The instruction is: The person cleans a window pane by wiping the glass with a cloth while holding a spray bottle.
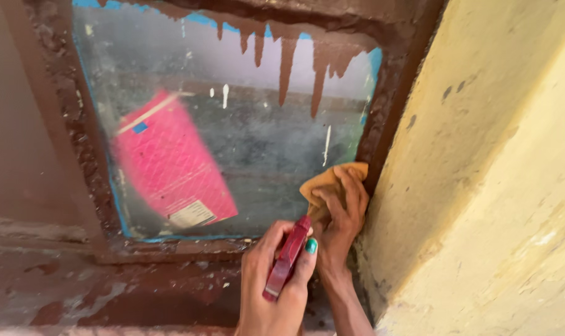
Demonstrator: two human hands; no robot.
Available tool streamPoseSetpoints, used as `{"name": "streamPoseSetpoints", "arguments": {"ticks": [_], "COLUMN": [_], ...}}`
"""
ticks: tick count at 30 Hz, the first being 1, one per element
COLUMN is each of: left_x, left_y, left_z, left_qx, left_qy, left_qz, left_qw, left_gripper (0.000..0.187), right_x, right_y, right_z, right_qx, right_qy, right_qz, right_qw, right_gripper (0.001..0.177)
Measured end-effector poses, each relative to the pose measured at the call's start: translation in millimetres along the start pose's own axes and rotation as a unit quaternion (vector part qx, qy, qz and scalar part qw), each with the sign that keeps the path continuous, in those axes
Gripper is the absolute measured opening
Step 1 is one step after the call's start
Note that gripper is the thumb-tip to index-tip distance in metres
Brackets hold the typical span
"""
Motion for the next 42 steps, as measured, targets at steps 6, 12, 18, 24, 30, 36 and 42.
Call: {"name": "streamPoseSetpoints", "arguments": {"ticks": [6,12,18,24,30,36,42], "left_x": [4,6,4,7,6,9,14], "left_y": [-4,-5,-1,-3,6,10,17], "left_z": [-17,-19,-17,-12,-5,1,11], "left_qx": [-0.011,-0.022,-0.017,-0.011,-0.030,-0.041,-0.057], "left_qy": [-0.026,-0.007,0.029,0.048,0.047,0.058,0.123], "left_qz": [0.038,0.078,0.035,0.066,0.048,0.097,0.055], "left_qw": [0.999,0.997,0.999,0.997,0.997,0.993,0.989], "left_gripper": [0.014,0.014,0.014,0.013,0.012,0.013,0.013], "right_x": [-11,29,-33,-18,9,-70,-26], "right_y": [6,3,11,2,-3,0,-25], "right_z": [1,6,0,-4,-13,-23,-29], "right_qx": [0.002,-0.008,-0.033,-0.011,-0.031,-0.027,-0.033], "right_qy": [-0.021,-0.036,-0.014,0.000,0.023,0.035,-0.001], "right_qz": [0.014,-0.026,0.006,0.047,-0.049,0.048,0.042], "right_qw": [1.000,0.999,0.999,0.999,0.998,0.998,0.999], "right_gripper": [0.021,0.020,0.039,0.037,0.017,0.060,0.047]}}
Point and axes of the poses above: each hand's wrist, its own x-axis away from the middle knuckle, its own z-axis out of the back of the hand, y = z × x, the point moved 4 cm from there along -x, towards the middle knuckle, and after that the axes turned 5 degrees about -x, right-handed, at the moved point
